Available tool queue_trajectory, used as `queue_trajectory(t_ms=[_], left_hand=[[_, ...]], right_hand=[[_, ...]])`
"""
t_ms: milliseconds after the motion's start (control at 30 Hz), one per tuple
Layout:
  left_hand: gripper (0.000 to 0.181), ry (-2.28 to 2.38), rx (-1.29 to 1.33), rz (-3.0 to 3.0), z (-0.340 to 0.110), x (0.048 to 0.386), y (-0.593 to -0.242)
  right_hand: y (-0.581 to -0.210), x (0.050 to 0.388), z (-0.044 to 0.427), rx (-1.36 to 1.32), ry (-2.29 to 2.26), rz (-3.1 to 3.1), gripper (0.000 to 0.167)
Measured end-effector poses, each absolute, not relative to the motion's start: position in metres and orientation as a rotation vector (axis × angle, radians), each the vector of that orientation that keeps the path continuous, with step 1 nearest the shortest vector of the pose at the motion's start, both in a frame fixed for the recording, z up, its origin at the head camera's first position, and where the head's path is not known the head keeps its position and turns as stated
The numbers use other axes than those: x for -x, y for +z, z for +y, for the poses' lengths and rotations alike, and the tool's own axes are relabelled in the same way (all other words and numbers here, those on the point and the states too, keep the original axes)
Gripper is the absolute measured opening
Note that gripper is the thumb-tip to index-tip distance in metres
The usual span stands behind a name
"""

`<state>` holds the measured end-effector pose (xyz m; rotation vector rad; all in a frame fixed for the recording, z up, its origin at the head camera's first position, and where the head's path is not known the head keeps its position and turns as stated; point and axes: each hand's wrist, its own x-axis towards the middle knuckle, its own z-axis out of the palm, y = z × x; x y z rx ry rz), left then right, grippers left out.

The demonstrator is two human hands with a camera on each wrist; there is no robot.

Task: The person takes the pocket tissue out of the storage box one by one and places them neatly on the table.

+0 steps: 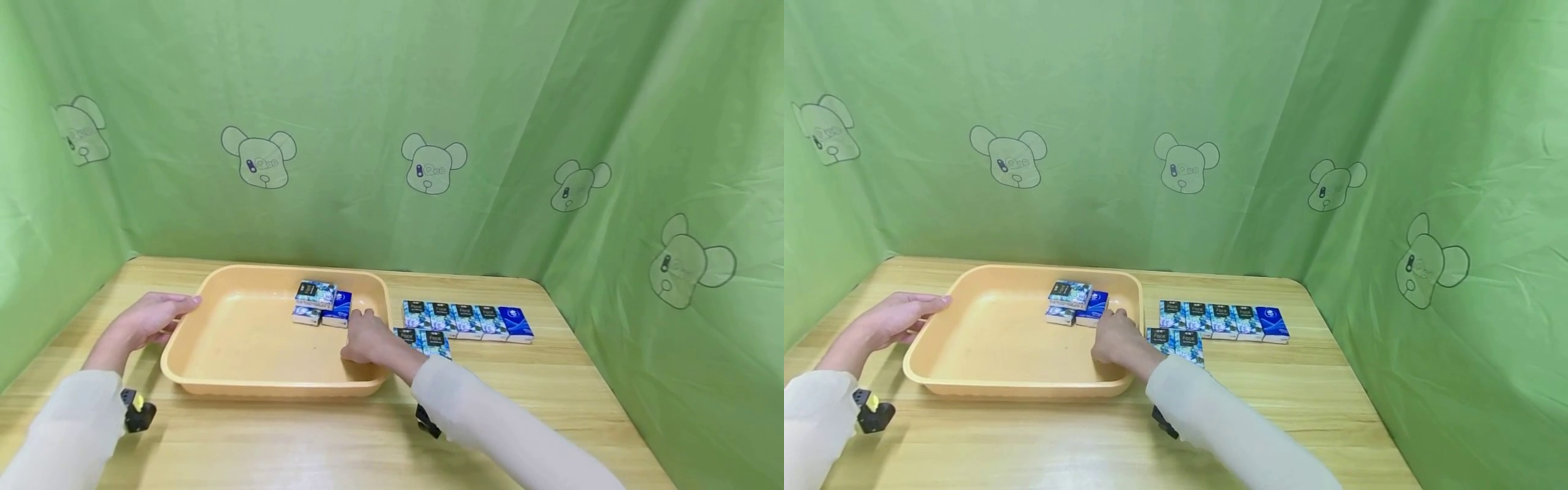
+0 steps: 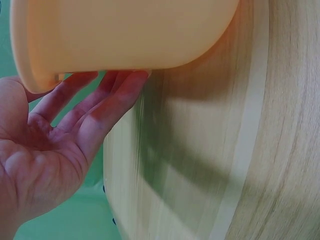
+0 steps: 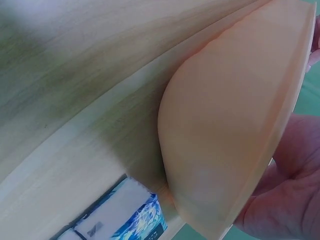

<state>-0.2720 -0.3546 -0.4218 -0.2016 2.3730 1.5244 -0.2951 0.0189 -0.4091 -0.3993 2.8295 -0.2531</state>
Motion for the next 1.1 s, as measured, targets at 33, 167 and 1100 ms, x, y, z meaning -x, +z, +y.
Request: queue_trajectory(t_ms=[33,167,1100], left_hand=[[0.074,1.525,0.202,2.373,-0.355,0.272,-0.422],[0.074,1.526,0.199,2.376,-0.354,0.272,-0.422],[0.074,1.533,0.212,2.369,-0.354,0.271,-0.422]], right_hand=[[-0.41,0.295,0.019,0.398,-0.262,2.83,0.075],[-0.41,0.295,0.019,0.385,-0.297,2.83,0.076],[-0.373,0.29,0.03,0.459,-0.452,2.752,0.092]])
